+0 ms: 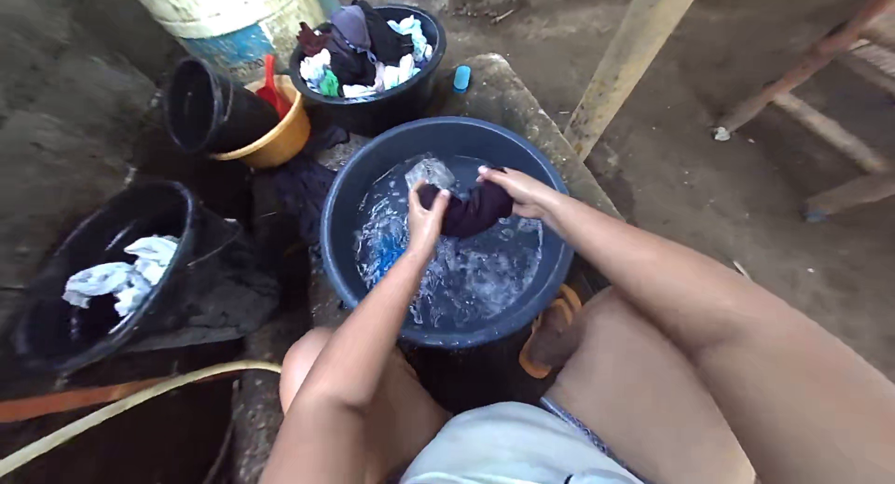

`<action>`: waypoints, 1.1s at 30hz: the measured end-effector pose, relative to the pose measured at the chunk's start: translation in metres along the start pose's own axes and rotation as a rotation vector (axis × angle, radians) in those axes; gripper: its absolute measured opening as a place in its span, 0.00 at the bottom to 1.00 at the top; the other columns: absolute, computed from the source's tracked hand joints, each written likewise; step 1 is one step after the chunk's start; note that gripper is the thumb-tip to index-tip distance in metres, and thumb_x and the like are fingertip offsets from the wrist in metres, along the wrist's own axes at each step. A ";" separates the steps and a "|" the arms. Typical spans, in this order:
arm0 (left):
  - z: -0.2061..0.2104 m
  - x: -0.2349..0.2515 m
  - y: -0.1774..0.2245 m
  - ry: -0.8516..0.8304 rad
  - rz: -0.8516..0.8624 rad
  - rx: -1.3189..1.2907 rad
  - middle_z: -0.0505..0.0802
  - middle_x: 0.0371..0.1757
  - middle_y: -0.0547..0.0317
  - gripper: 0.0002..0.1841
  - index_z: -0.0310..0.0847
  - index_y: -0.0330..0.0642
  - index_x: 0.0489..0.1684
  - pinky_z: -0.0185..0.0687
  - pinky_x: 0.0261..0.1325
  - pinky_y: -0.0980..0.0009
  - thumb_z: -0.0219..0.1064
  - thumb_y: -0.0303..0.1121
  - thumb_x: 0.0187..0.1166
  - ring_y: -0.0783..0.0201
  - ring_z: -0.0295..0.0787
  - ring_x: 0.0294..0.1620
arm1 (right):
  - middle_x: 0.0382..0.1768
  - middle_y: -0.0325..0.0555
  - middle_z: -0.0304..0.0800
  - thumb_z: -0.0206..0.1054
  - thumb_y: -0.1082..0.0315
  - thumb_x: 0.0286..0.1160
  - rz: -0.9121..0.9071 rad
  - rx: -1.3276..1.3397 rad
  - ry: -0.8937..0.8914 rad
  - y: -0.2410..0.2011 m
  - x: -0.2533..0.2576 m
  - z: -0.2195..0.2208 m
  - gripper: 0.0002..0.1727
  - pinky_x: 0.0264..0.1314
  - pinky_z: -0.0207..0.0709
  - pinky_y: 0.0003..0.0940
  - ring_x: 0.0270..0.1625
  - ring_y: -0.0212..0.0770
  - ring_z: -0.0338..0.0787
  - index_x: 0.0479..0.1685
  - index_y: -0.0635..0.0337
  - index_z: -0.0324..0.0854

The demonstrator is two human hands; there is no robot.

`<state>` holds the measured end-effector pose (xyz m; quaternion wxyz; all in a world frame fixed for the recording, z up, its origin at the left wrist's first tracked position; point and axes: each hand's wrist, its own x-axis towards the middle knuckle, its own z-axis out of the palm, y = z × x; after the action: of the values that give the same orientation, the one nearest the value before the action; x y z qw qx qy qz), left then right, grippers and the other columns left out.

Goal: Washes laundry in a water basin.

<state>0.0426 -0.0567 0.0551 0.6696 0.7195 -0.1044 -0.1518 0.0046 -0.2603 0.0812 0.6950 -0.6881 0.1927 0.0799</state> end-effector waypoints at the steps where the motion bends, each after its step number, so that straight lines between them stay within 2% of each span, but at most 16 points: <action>1: -0.012 0.007 -0.005 0.036 -0.123 -0.145 0.75 0.82 0.40 0.35 0.45 0.53 0.94 0.81 0.68 0.44 0.55 0.51 0.90 0.45 0.79 0.74 | 0.53 0.50 0.86 0.53 0.43 0.91 -0.020 0.047 -0.021 -0.007 -0.004 0.001 0.29 0.57 0.85 0.47 0.53 0.43 0.89 0.73 0.57 0.74; 2: -0.021 0.010 -0.009 0.057 -0.251 -0.240 0.73 0.83 0.41 0.35 0.40 0.61 0.95 0.81 0.66 0.41 0.48 0.58 0.91 0.42 0.78 0.74 | 0.51 0.48 0.87 0.50 0.42 0.91 -0.032 0.068 -0.038 -0.013 -0.008 0.004 0.29 0.55 0.86 0.45 0.51 0.42 0.89 0.70 0.57 0.75; 3: -0.029 0.010 -0.013 0.059 -0.362 -0.263 0.73 0.83 0.40 0.37 0.40 0.63 0.96 0.82 0.64 0.41 0.40 0.65 0.90 0.40 0.80 0.72 | 0.52 0.48 0.87 0.49 0.41 0.91 -0.037 0.074 -0.053 -0.015 -0.011 0.008 0.29 0.54 0.87 0.46 0.51 0.43 0.90 0.70 0.57 0.74; 4: -0.035 0.008 -0.019 0.031 -0.423 -0.212 0.74 0.82 0.37 0.39 0.41 0.59 0.96 0.82 0.62 0.42 0.34 0.68 0.89 0.38 0.81 0.69 | 0.56 0.51 0.86 0.50 0.39 0.90 -0.029 0.067 -0.060 -0.015 -0.014 0.012 0.32 0.56 0.86 0.48 0.55 0.46 0.89 0.75 0.55 0.70; 6: -0.047 0.007 -0.035 -0.109 -0.393 0.070 0.78 0.79 0.32 0.37 0.48 0.47 0.94 0.81 0.65 0.45 0.30 0.60 0.94 0.40 0.84 0.68 | 0.64 0.55 0.83 0.54 0.37 0.87 -0.018 0.018 -0.049 -0.009 -0.018 0.021 0.36 0.57 0.86 0.51 0.58 0.50 0.89 0.84 0.51 0.61; 8: -0.060 0.007 -0.041 -0.321 -0.273 0.551 0.82 0.77 0.33 0.28 0.66 0.35 0.85 0.71 0.79 0.41 0.45 0.46 0.96 0.40 0.80 0.77 | 0.67 0.57 0.81 0.55 0.42 0.89 0.023 -0.031 -0.012 -0.007 -0.021 0.029 0.34 0.57 0.87 0.49 0.59 0.51 0.89 0.86 0.52 0.58; 10: -0.070 -0.002 -0.033 -0.538 -0.278 0.941 0.83 0.75 0.32 0.26 0.75 0.36 0.80 0.65 0.81 0.32 0.58 0.45 0.90 0.35 0.76 0.80 | 0.70 0.59 0.78 0.55 0.48 0.91 0.091 -0.036 0.054 -0.006 -0.023 0.038 0.32 0.57 0.88 0.48 0.61 0.52 0.89 0.87 0.53 0.56; 13: -0.080 -0.020 -0.030 -0.771 -0.307 1.159 0.85 0.71 0.29 0.28 0.79 0.32 0.73 0.67 0.75 0.28 0.63 0.48 0.87 0.31 0.78 0.76 | 0.71 0.59 0.76 0.55 0.51 0.92 0.128 -0.023 0.131 -0.008 -0.029 0.063 0.32 0.56 0.88 0.48 0.63 0.52 0.87 0.88 0.54 0.54; 16: -0.082 -0.032 -0.029 -0.873 -0.277 1.242 0.86 0.69 0.29 0.27 0.83 0.31 0.67 0.68 0.73 0.28 0.62 0.49 0.88 0.31 0.79 0.74 | 0.66 0.55 0.78 0.54 0.55 0.93 0.036 -0.020 0.089 -0.045 -0.048 0.113 0.29 0.53 0.88 0.43 0.59 0.46 0.88 0.87 0.56 0.54; 19: -0.082 -0.038 -0.033 -0.901 -0.250 1.253 0.87 0.68 0.30 0.25 0.84 0.31 0.66 0.69 0.71 0.29 0.63 0.48 0.87 0.32 0.80 0.73 | 0.59 0.49 0.82 0.53 0.56 0.93 -0.138 0.162 -0.046 -0.103 -0.060 0.177 0.26 0.53 0.90 0.38 0.55 0.40 0.90 0.83 0.57 0.58; 22: -0.090 -0.034 -0.032 -0.872 -0.227 1.224 0.87 0.69 0.32 0.25 0.83 0.32 0.67 0.70 0.72 0.30 0.62 0.46 0.87 0.33 0.81 0.73 | 0.67 0.51 0.83 0.58 0.51 0.90 -0.337 0.428 -0.264 -0.157 -0.044 0.250 0.31 0.63 0.89 0.50 0.65 0.48 0.89 0.86 0.54 0.56; 24: -0.098 -0.031 -0.025 -0.830 -0.219 1.186 0.85 0.71 0.31 0.26 0.79 0.32 0.74 0.70 0.73 0.30 0.62 0.45 0.88 0.33 0.79 0.76 | 0.75 0.54 0.77 0.59 0.48 0.89 -0.433 0.444 -0.388 -0.191 -0.031 0.301 0.36 0.67 0.87 0.54 0.72 0.52 0.85 0.89 0.52 0.52; 26: -0.107 -0.027 -0.021 -0.793 -0.201 1.148 0.83 0.74 0.32 0.28 0.74 0.35 0.80 0.68 0.77 0.31 0.61 0.45 0.89 0.34 0.77 0.79 | 0.88 0.57 0.59 0.59 0.41 0.86 -0.454 0.240 -0.443 -0.222 -0.021 0.333 0.46 0.70 0.83 0.55 0.79 0.55 0.78 0.95 0.45 0.35; 28: -0.118 -0.025 -0.017 -0.759 -0.196 1.112 0.82 0.76 0.33 0.28 0.73 0.37 0.82 0.66 0.79 0.32 0.61 0.46 0.89 0.35 0.75 0.80 | 0.91 0.59 0.55 0.59 0.38 0.85 -0.453 0.098 -0.396 -0.244 -0.012 0.346 0.51 0.73 0.79 0.60 0.83 0.59 0.74 0.98 0.41 0.29; 31: -0.132 -0.023 -0.010 -0.724 -0.246 1.047 0.80 0.79 0.32 0.29 0.71 0.35 0.83 0.62 0.82 0.33 0.62 0.44 0.89 0.34 0.72 0.83 | 0.88 0.52 0.62 0.54 0.45 0.91 -0.506 -0.012 -0.317 -0.241 0.010 0.321 0.36 0.78 0.75 0.57 0.86 0.54 0.71 0.94 0.43 0.48; 33: -0.139 -0.016 -0.016 -0.645 -0.285 1.019 0.81 0.77 0.31 0.28 0.71 0.36 0.83 0.64 0.80 0.32 0.62 0.43 0.89 0.33 0.74 0.81 | 0.81 0.54 0.72 0.53 0.52 0.93 -0.571 -0.143 -0.248 -0.202 0.035 0.281 0.29 0.74 0.78 0.49 0.79 0.49 0.78 0.87 0.53 0.60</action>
<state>0.0764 0.0799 0.0484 0.1496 0.8737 -0.2638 -0.3804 0.1572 0.0032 0.2488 0.6574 -0.7465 -0.1008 -0.0217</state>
